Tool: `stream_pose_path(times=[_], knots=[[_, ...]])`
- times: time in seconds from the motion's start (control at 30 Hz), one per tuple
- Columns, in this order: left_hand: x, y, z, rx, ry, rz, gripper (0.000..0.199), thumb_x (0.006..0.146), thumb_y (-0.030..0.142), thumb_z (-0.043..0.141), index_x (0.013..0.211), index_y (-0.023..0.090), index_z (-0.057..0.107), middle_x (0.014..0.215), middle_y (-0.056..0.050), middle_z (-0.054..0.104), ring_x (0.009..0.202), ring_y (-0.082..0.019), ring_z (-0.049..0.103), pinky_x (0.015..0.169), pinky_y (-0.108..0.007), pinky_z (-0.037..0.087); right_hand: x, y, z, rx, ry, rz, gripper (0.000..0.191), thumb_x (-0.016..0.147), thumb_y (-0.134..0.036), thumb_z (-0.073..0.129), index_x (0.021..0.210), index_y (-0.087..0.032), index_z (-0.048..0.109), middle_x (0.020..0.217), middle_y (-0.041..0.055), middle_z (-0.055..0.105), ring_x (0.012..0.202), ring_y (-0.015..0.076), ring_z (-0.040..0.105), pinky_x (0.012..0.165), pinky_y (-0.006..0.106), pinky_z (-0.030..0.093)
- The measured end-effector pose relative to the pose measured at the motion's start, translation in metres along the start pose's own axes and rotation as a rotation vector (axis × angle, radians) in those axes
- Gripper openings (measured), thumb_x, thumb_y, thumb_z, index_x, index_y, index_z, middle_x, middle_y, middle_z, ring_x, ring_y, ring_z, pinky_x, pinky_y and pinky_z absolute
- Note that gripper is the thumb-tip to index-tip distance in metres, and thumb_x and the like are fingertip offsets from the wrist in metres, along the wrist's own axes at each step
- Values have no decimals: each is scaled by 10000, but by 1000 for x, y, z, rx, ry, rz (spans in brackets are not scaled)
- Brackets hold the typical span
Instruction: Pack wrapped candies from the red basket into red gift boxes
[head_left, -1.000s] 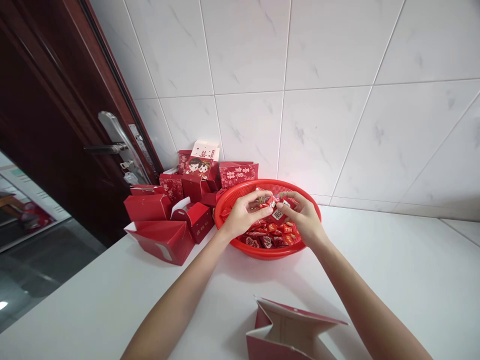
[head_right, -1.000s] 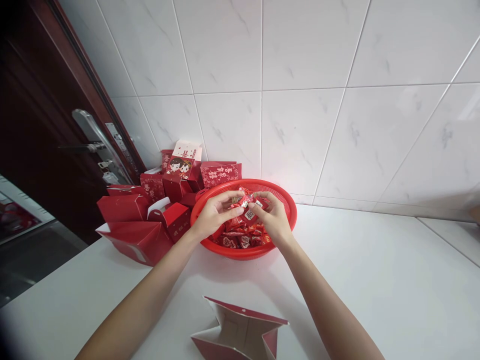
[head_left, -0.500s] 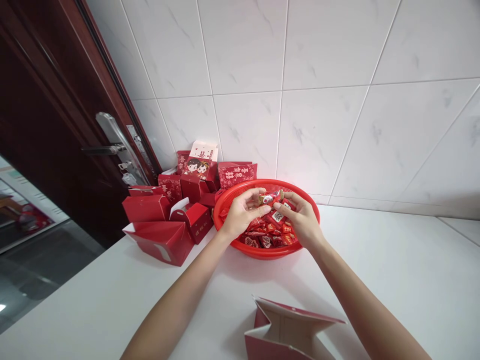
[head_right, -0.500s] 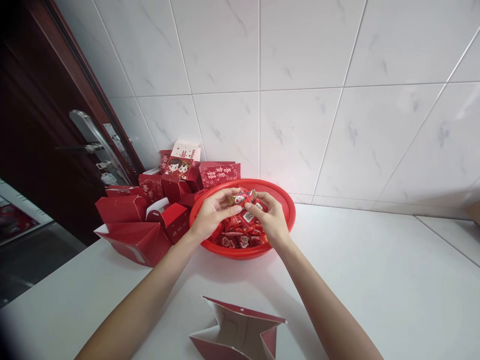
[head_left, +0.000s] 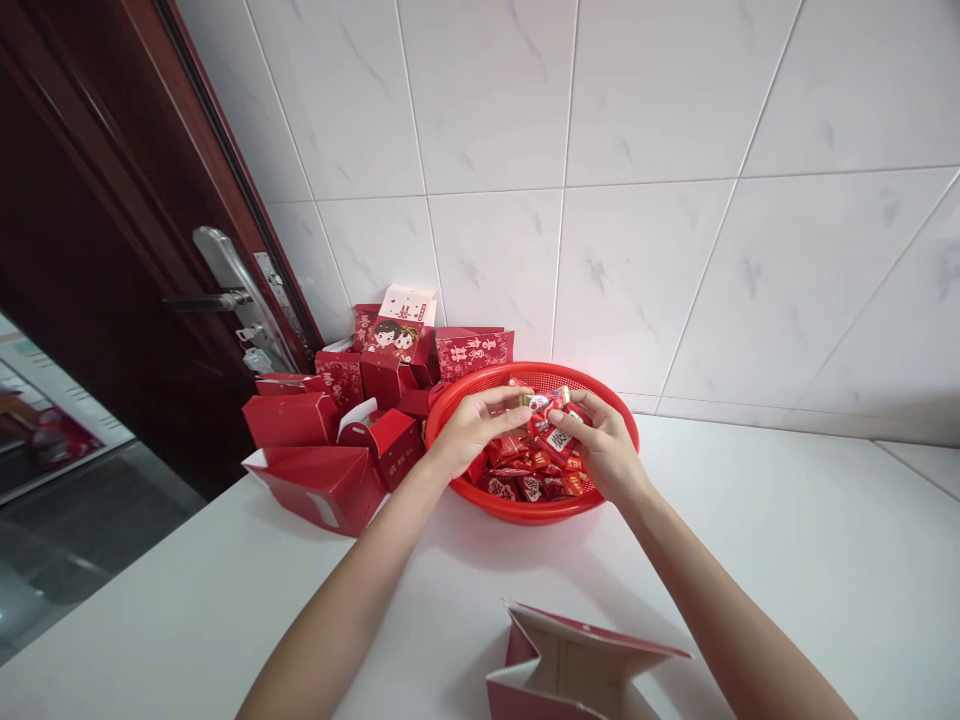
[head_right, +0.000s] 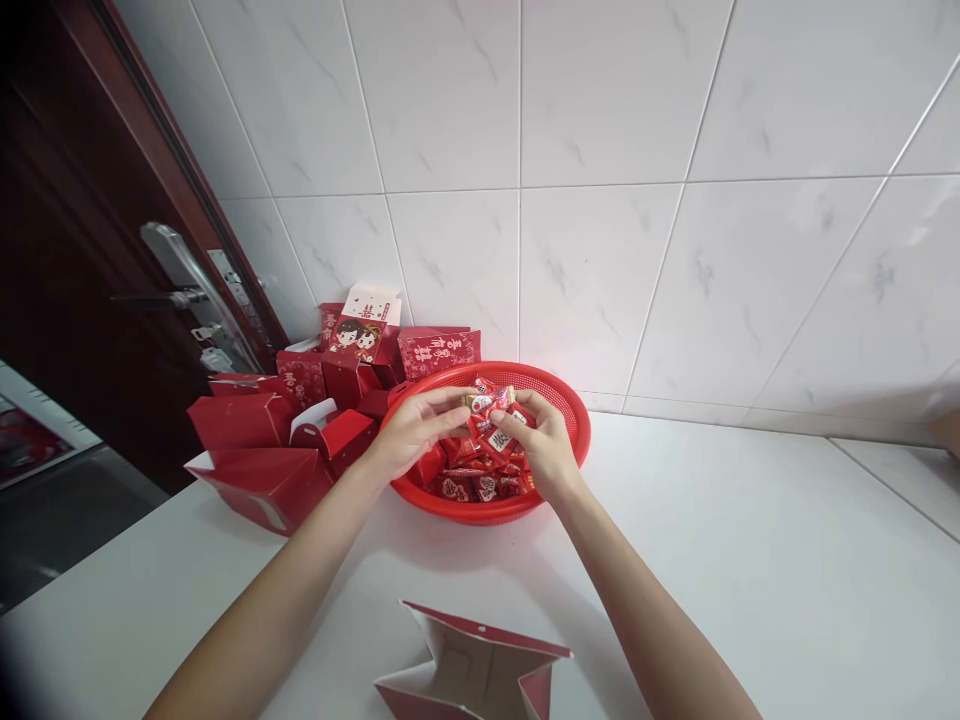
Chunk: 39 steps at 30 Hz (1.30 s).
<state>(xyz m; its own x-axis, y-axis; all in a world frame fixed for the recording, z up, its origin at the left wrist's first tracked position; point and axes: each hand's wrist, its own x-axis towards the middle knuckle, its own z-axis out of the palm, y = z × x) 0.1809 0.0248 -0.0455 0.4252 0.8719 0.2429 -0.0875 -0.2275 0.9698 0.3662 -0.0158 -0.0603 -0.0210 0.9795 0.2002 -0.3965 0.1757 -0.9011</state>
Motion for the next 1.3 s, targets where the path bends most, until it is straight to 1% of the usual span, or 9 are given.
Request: stream_pose_path(times=[0.17,0.33,0.53,0.67,0.83,0.93,1.03,1.13,1.3], knots=[[-8,22,-40,630,42,79,407,833,428,678,1153,184,735,1134,-82,764,1019,-263,711,931,-380,556,3,-6,-8,-19,72,-41,404,645,-402,913,947,-208,729,929,38,771,751,197,710,662,300,588],[-12,22,-61,1183,-63,-102,348,828,288,610,1129,202,762,1221,-77,742,1199,-312,644,1038,-395,491,4,-6,-12,-58,67,-32,431,637,-424,914,959,-200,737,959,63,779,769,230,726,661,321,589],[-12,17,-47,1383,-167,-255,446,808,262,620,1242,238,719,1248,-84,732,1234,-330,624,1079,-412,432,3,-14,-13,-102,64,-26,470,610,-446,921,967,-208,730,916,58,781,757,243,732,685,352,597],[-6,18,-39,1401,-185,-179,426,843,266,576,1248,247,708,1237,-77,732,1210,-306,634,1154,-445,336,3,-25,-17,-146,63,-58,462,605,-455,919,943,-204,729,884,53,778,733,227,724,685,344,592],[22,9,-14,1416,-327,-207,399,858,395,614,1188,198,723,1202,-140,728,1151,-357,655,945,-413,502,0,-39,-22,-171,97,-114,470,607,-473,908,939,-197,723,905,64,777,764,232,721,675,329,566],[36,5,2,1278,-311,-152,360,820,396,661,1118,208,735,1156,-129,741,1125,-356,667,940,-420,513,-3,-45,-23,-206,115,-132,465,625,-487,888,940,-192,716,892,60,772,704,207,694,621,312,536],[37,11,15,737,-174,29,455,817,324,635,1258,212,663,1162,-92,739,1105,-281,683,958,-385,528,-4,-49,-23,-218,129,-134,463,636,-491,879,945,-194,706,822,37,757,645,185,667,582,298,511],[30,23,31,247,-139,41,559,815,328,636,1351,174,593,1130,-94,744,1008,-263,716,891,-398,575,-6,-51,-22,-200,98,-147,462,627,-476,890,951,-204,704,817,26,755,678,193,681,623,308,535],[18,28,56,87,-59,186,434,775,378,777,1131,139,708,1154,-109,751,1094,-279,690,983,-405,542,-6,-48,-18,-156,42,-133,438,610,-457,910,925,-213,729,765,7,733,650,177,661,631,306,538]])
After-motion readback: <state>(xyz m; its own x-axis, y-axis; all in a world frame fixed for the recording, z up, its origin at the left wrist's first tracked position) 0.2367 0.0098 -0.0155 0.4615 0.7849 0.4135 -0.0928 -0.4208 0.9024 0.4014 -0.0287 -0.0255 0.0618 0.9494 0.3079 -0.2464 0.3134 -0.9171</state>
